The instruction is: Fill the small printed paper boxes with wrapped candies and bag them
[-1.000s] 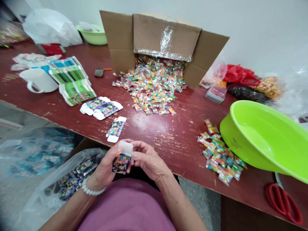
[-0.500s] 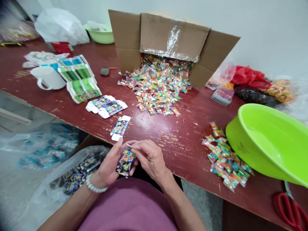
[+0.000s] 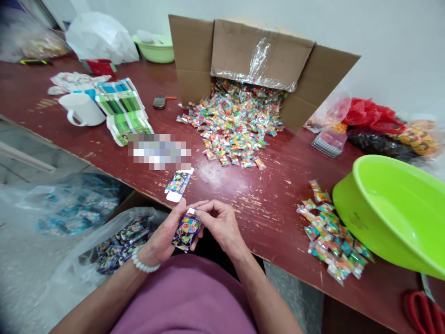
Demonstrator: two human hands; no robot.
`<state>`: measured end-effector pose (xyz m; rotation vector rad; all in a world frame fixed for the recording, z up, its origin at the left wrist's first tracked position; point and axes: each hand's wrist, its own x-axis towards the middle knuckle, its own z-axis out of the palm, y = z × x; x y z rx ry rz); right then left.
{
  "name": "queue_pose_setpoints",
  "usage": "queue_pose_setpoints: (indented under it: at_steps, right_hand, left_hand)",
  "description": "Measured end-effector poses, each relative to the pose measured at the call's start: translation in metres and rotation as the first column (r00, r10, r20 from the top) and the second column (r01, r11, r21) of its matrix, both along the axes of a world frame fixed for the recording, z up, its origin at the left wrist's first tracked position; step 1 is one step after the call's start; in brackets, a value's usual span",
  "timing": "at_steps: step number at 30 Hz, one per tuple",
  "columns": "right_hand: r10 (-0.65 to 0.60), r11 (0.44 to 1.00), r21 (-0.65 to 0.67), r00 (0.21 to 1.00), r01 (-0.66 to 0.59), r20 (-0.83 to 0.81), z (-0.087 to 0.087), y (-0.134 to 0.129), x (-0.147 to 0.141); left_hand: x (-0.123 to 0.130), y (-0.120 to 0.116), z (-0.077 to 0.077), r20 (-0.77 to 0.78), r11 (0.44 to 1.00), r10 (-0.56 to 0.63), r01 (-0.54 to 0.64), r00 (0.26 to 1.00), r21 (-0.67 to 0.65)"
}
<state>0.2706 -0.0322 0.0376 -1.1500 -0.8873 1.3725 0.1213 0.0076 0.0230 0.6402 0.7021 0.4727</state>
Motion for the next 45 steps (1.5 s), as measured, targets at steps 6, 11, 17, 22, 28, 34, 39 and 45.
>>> queue_pose_setpoints:
  at_steps: [6,11,17,22,28,34,39,45]
  right_hand:
    - [0.009,0.971,0.214,0.908,-0.108,0.418,-0.006,-0.011,-0.004]
    - [0.04,0.937,0.258,0.803,-0.237,0.594,-0.016,-0.013,-0.01]
    - [-0.045,0.997,0.08,0.846,0.003,0.532,-0.042,0.003,0.009]
    - [-0.178,0.983,0.076,0.761,0.168,0.623,-0.063,0.017,0.02]
    - [-0.245,0.967,0.232,0.63,0.105,0.737,-0.065,0.013,0.018]
    - [-0.289,0.957,0.222,0.697,0.188,0.657,-0.066,0.014,0.02]
    - [-0.287,0.955,0.048,0.877,0.292,0.386,-0.057,0.023,0.015]
    - [-0.202,0.979,-0.031,0.978,0.203,0.054,-0.034,0.016,0.004]
  left_hand:
    - [0.0,0.005,0.002,0.026,0.981,0.115,-0.109,0.993,-0.161]
    - [-0.004,-0.004,-0.004,-0.031,0.973,0.209,-0.211,0.977,-0.096]
    - [-0.115,-0.004,-0.004,-0.555,0.796,0.457,-0.041,0.695,0.604]
    - [-0.137,0.019,-0.003,-0.664,0.497,0.677,0.467,0.319,0.731]
    - [-0.035,0.063,-0.01,-0.63,0.41,0.775,0.719,0.051,0.562]
    - [-0.025,0.091,-0.011,-0.718,0.489,0.684,0.648,0.131,0.584]
    - [-0.027,0.061,-0.01,-0.595,0.64,0.498,0.196,0.63,0.743]
    - [-0.024,0.006,-0.007,-0.229,0.952,0.03,0.043,0.973,0.305]
